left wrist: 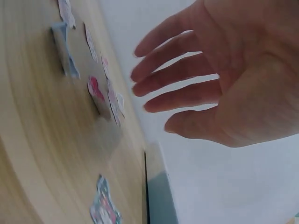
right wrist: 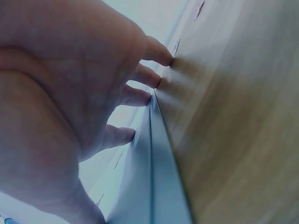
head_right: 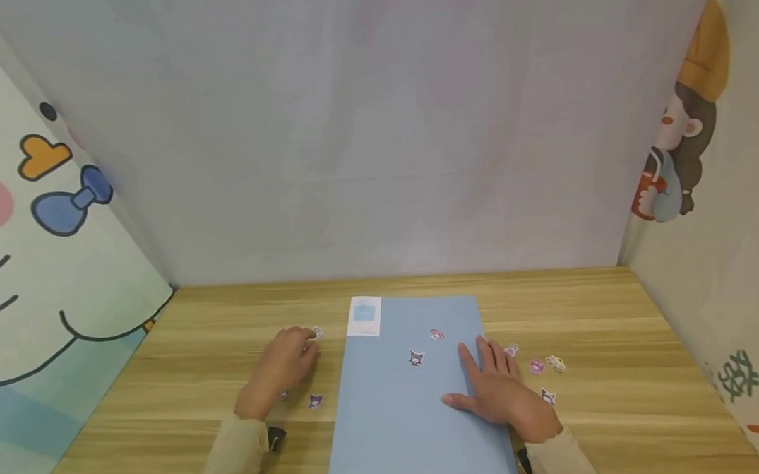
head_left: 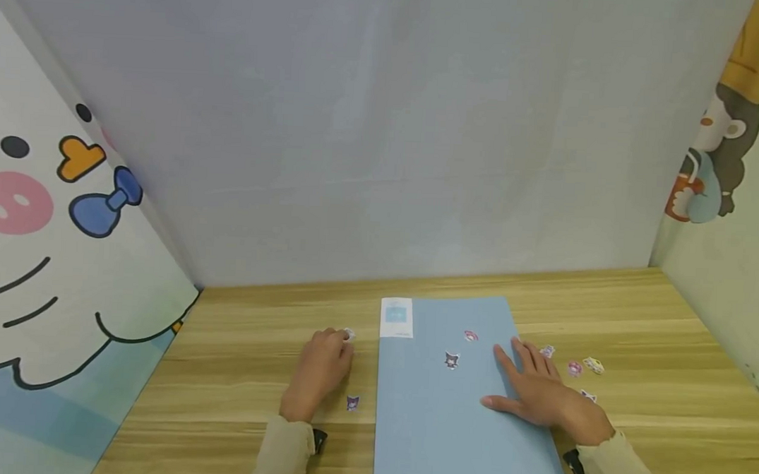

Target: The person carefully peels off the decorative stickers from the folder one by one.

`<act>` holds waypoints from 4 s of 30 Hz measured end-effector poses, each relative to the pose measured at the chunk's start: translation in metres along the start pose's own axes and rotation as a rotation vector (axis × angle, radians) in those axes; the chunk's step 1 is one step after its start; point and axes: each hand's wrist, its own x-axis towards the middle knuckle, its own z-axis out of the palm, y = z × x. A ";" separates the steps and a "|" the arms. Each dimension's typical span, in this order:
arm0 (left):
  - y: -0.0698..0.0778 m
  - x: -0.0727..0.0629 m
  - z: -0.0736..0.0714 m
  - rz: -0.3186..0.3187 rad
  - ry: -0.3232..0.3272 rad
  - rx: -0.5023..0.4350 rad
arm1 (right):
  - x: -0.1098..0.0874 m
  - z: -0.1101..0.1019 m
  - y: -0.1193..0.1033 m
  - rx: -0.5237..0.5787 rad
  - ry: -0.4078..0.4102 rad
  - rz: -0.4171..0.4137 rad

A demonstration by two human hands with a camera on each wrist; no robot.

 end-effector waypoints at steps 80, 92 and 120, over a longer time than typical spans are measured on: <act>0.112 0.057 0.049 0.232 -0.407 -0.057 | 0.003 0.002 0.003 -0.038 0.013 0.001; 0.120 0.057 0.053 0.261 -0.383 -0.137 | 0.002 0.002 0.003 -0.038 0.009 -0.017; 0.088 0.025 0.030 0.189 -0.184 -0.313 | -0.001 -0.005 -0.008 -0.019 -0.025 0.018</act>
